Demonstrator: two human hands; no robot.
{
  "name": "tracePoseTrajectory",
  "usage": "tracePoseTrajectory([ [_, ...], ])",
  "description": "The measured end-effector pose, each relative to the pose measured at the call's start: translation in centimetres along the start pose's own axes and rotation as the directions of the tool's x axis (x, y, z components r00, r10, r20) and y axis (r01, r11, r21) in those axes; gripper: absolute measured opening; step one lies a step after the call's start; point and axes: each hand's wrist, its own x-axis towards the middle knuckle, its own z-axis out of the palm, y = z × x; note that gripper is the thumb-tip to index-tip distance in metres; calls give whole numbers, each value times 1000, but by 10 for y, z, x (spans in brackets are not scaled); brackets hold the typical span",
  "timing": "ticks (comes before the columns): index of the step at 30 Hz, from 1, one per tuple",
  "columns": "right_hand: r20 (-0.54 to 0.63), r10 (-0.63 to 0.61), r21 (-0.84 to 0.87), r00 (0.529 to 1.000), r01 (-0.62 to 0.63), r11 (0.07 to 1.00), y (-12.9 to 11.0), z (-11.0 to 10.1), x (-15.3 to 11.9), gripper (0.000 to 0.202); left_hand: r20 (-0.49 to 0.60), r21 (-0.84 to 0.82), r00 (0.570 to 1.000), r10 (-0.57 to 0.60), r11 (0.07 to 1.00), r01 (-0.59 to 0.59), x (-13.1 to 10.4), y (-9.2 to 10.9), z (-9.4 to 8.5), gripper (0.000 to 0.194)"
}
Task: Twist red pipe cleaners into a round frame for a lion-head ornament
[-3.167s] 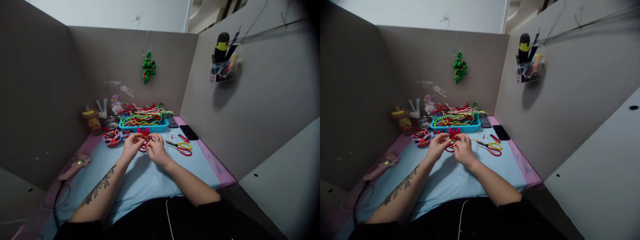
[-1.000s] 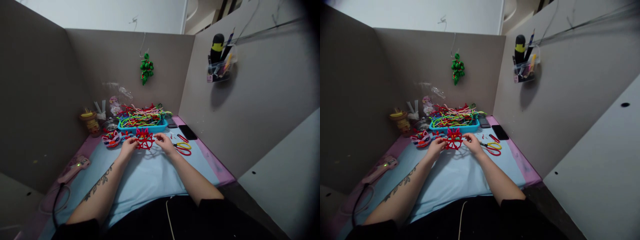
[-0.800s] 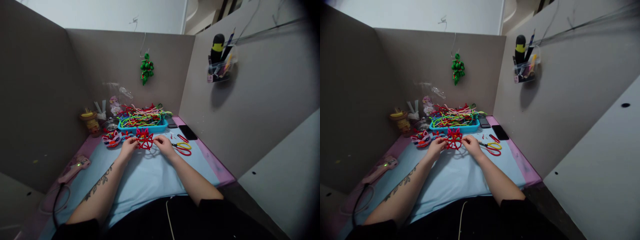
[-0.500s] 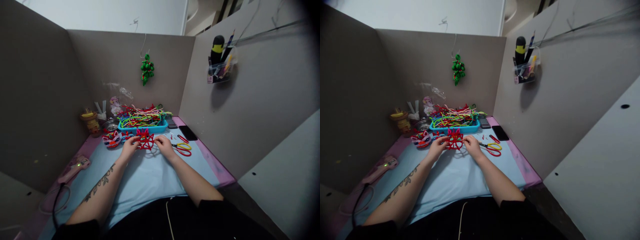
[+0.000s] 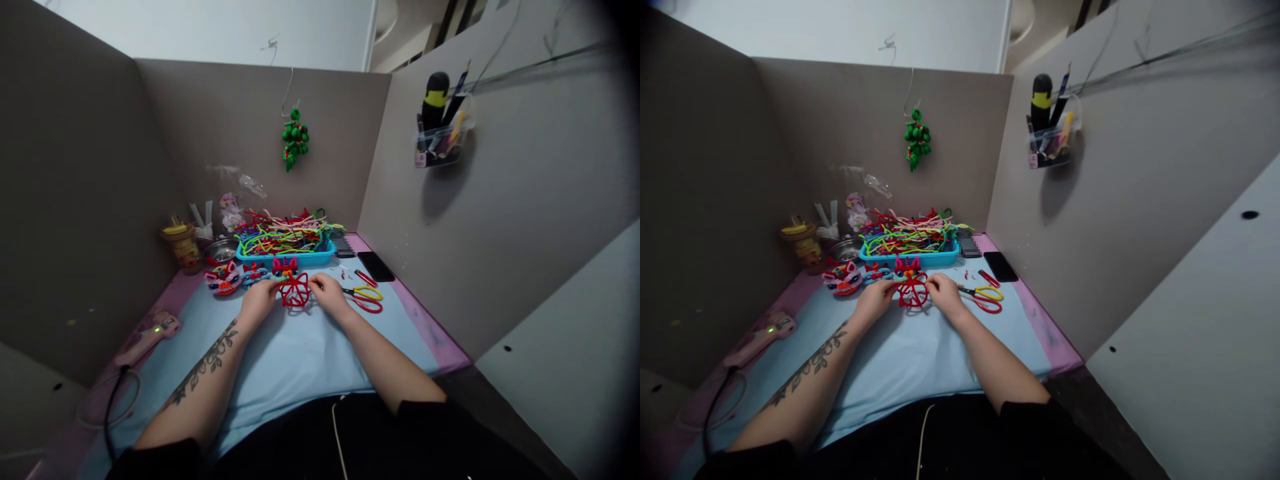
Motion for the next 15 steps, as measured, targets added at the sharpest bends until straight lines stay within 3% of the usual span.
tracePoseTrajectory([
  [4, 58, 80, -86, 995, -75, 994, 9, 3, 2, 17, 157, 344, 984, -89, 939, 30, 2, -3, -3, 21],
  [7, 61, 109, -109, 992, -102, 989, 14, 3, 3, 21, 206, 449, 973, -99, 894, -5, 4, -5, -6, 32],
  [11, 37, 117, -87, 992, -113, 990, 13, -2, 4, 24, 145, 321, 989, -15, 946, -33, 7, -9, -7, 44],
  [15, 84, 124, -87, 989, -117, 989, 8, -5, 2, 24, 177, 149, 984, 6, 988, -33, 9, -10, -4, 43],
])
